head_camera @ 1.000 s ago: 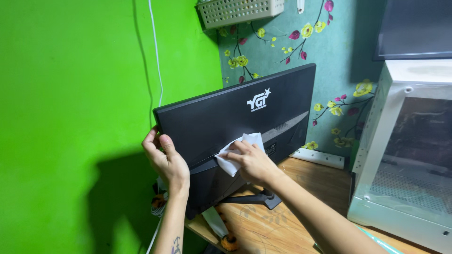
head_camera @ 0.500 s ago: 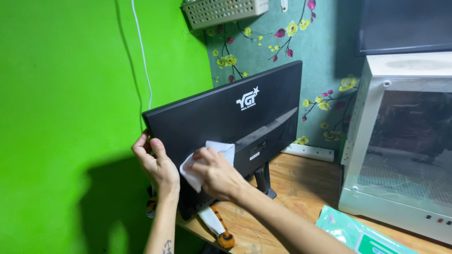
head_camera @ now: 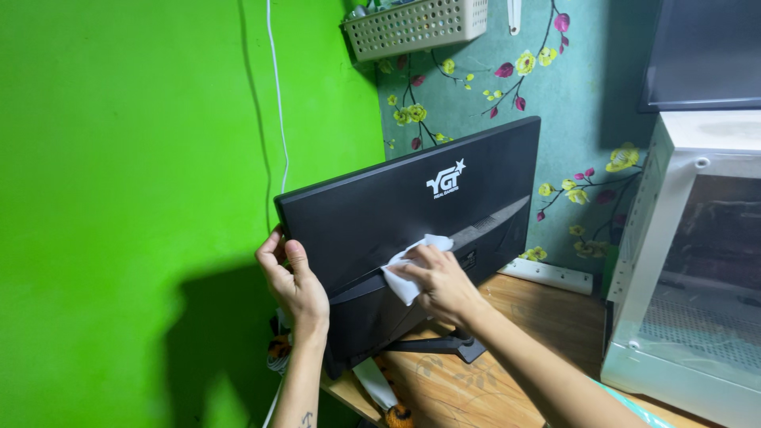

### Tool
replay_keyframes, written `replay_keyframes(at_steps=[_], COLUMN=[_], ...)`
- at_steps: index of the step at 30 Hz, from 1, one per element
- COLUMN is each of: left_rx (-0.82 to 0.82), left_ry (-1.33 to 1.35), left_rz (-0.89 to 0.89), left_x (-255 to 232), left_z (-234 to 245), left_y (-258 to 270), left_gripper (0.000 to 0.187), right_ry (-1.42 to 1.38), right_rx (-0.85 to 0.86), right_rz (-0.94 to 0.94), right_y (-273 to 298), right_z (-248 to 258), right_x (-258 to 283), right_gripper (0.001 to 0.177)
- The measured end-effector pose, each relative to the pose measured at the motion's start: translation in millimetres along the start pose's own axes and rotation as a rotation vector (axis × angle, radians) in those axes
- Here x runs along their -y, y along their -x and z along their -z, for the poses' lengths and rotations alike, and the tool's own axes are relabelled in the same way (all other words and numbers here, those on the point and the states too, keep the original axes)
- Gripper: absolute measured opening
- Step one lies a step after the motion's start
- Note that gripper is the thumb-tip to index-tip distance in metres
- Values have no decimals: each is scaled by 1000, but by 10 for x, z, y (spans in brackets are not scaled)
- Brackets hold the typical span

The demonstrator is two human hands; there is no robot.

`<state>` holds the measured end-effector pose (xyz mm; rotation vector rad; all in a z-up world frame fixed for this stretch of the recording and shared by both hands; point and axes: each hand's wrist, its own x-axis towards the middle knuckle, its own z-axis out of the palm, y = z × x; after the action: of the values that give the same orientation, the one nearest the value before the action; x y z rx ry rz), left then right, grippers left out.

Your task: The person takes a wet wipe from a package and uses it to wipe the back casing and stand of a computer monitor.

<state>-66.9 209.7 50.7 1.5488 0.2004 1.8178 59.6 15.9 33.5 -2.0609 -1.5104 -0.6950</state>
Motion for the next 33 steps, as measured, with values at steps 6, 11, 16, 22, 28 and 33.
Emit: replay_keyframes(at_steps=[6,11,16,22,28,33], left_rx=[30,138,223,288,340,319], left_ry=[85,383,334,448,508,456], left_rz=[68,331,359,580,628,609], left_x=[26,-13,-183,-298,-335,-342], left_z=[20,166,295,493,594,581], left_y=[-34,-169,-221,-359,-430,-380], left_gripper=[44,29,24,60,73,74], right_ry=[-9,-476,-430,-171,-97,-185], right_rx=[-107,-207,-472,-442,-215,-44], right_rz=[27,-347,122,391,531,536], right_y=[51,-191,-572,-949,-642,-385], right_z=[26,212,448,431,-21,-213], right_x=[-201,169,814,1054,828,654], right_gripper=[71,49,72,77,74,65])
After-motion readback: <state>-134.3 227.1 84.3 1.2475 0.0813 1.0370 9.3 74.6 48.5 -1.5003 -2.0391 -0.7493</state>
